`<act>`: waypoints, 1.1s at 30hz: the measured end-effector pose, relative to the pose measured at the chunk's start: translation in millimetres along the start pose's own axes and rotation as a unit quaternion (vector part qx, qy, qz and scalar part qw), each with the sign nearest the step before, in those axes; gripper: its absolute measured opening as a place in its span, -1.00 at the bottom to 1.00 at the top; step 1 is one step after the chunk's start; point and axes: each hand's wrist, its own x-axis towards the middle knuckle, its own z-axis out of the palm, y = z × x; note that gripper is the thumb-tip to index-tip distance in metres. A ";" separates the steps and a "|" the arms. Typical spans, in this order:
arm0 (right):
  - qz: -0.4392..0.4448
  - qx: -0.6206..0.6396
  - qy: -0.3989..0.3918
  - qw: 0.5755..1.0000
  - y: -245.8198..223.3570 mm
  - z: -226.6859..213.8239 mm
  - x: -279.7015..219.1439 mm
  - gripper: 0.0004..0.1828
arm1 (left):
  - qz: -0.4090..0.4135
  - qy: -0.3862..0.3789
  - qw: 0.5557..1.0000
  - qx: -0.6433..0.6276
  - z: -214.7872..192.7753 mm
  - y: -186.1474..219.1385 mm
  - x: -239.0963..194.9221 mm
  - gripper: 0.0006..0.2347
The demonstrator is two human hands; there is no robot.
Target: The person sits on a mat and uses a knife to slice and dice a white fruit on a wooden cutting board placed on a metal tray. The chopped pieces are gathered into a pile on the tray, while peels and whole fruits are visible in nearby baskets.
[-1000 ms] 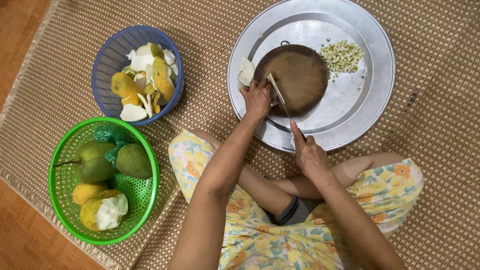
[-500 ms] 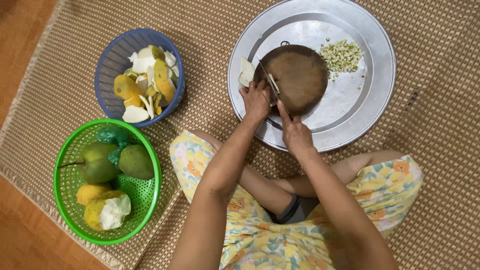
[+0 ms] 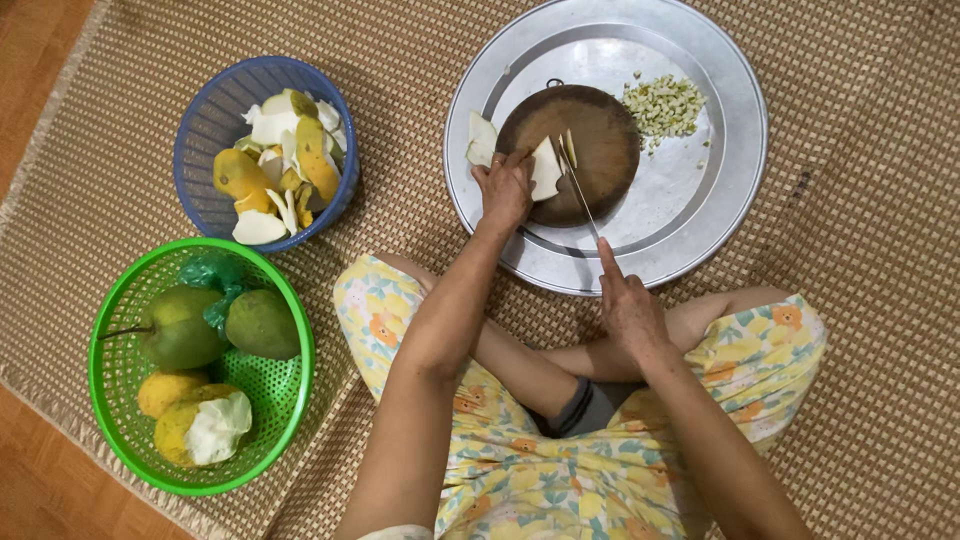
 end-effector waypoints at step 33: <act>0.019 0.037 -0.052 0.998 -15.2 -2.4 -2.6 -0.26 | 0.036 0.030 0.997 0.066 -8.8 -1.0 -0.9 -0.58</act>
